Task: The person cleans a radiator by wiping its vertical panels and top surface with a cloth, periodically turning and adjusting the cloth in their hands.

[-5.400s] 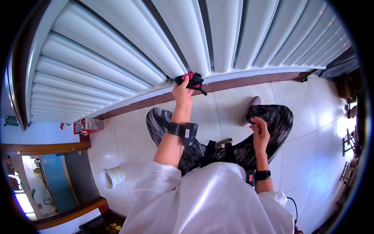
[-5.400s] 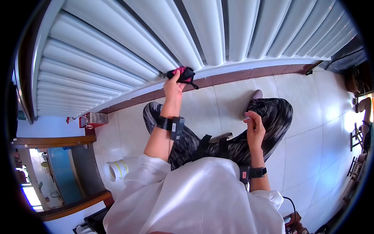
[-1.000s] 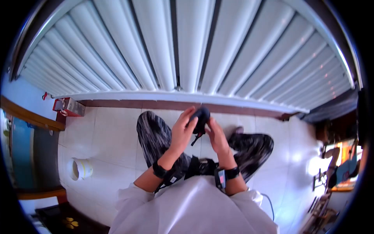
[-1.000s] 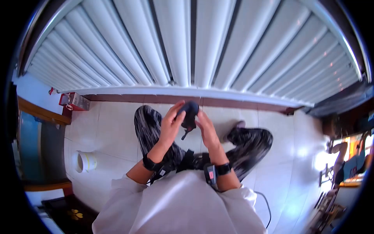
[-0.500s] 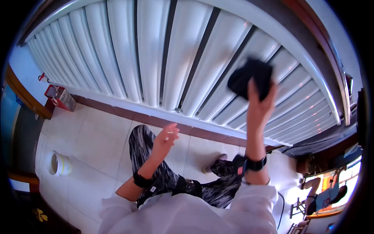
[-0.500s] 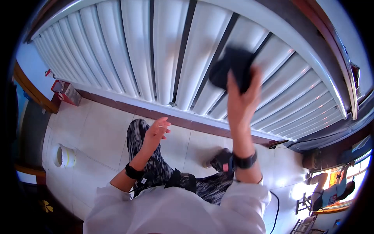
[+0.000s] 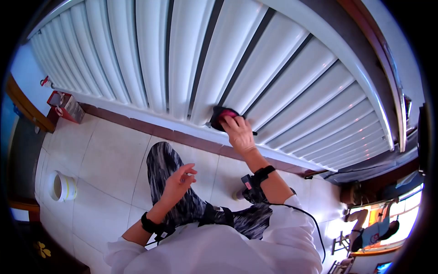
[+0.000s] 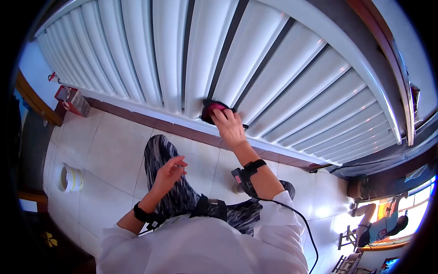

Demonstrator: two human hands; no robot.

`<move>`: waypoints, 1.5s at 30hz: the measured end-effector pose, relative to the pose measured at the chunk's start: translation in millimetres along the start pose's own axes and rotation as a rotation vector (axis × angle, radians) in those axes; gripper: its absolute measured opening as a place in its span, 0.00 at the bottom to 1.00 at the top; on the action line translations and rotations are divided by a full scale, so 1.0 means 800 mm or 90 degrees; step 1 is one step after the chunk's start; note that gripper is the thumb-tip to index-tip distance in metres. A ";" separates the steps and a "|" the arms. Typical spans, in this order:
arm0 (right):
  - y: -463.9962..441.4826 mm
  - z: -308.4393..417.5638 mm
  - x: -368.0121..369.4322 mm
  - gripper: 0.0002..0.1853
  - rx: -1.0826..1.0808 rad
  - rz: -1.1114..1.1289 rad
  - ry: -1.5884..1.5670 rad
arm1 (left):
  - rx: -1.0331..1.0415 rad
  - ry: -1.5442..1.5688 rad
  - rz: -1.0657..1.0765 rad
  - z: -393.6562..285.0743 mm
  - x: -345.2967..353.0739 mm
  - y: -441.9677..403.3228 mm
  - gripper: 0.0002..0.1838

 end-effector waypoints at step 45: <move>-0.047 -0.006 -0.048 0.19 0.189 -0.089 -0.043 | -0.031 0.022 -0.091 -0.024 -0.059 0.022 0.21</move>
Point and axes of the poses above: each hand's wrist, its own y-axis away from the middle knuckle, its own x-axis out of the palm, z = x × y, the point moved 6 cm from there along -y, towards the middle knuckle, and after that the axes turned 8 degrees about -z, right-handed, at the moved point
